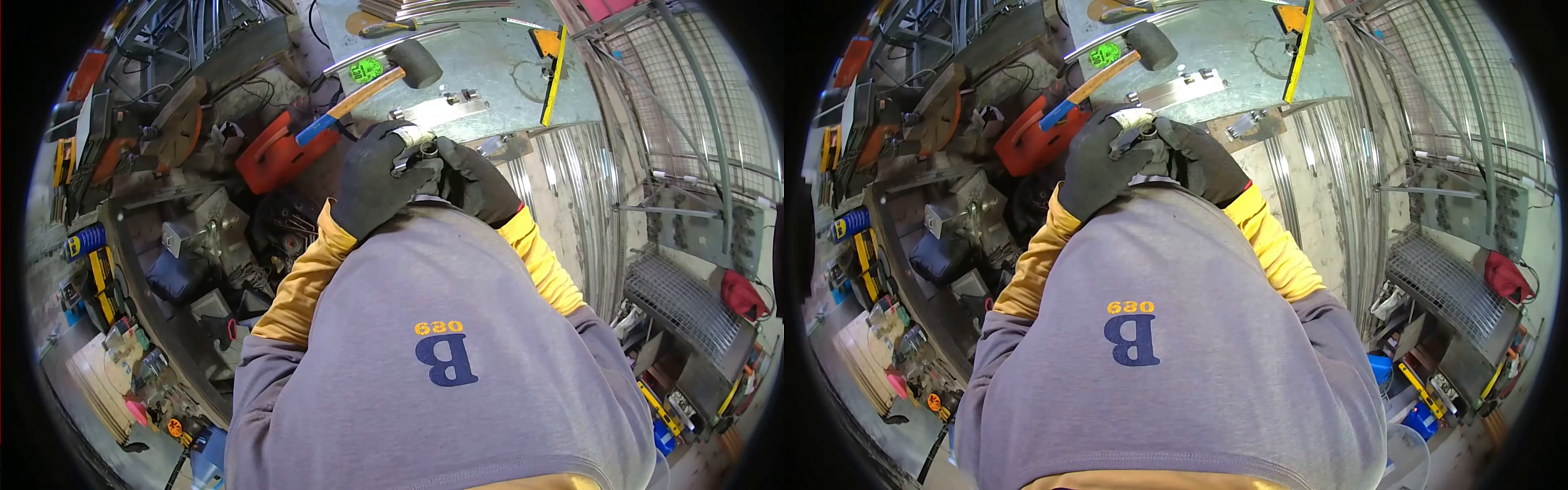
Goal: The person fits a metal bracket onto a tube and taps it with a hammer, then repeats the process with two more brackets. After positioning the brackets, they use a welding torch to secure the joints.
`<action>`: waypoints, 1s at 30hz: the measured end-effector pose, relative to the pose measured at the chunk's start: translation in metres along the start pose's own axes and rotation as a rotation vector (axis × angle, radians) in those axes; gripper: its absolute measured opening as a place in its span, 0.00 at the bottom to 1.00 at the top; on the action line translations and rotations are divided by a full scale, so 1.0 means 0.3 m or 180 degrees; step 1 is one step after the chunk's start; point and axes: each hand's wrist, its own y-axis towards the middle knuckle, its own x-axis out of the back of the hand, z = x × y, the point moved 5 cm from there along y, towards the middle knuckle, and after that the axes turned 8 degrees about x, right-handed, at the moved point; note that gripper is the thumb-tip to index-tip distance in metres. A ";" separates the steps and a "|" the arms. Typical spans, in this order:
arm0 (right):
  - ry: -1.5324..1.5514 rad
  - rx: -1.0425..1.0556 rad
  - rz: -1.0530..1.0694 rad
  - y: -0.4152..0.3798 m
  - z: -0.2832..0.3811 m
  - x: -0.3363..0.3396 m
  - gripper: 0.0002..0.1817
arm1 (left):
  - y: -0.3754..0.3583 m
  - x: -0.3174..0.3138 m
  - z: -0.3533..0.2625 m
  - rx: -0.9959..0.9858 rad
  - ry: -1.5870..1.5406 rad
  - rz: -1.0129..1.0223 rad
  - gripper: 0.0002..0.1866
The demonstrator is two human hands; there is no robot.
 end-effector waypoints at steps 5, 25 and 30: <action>-0.0071 -0.0025 0.0123 -0.016 -0.013 -0.065 0.21 | 0.005 0.016 -0.004 -0.0383 0.0228 -0.0298 0.21; -0.0299 0.0210 -0.0937 -0.073 0.156 0.077 0.17 | 0.089 -0.196 -0.044 -0.0476 0.0729 -0.0059 0.18; -0.2968 0.0209 -0.0983 -0.023 0.376 0.282 0.12 | 0.137 -0.310 -0.103 -0.0273 0.0559 -0.0227 0.20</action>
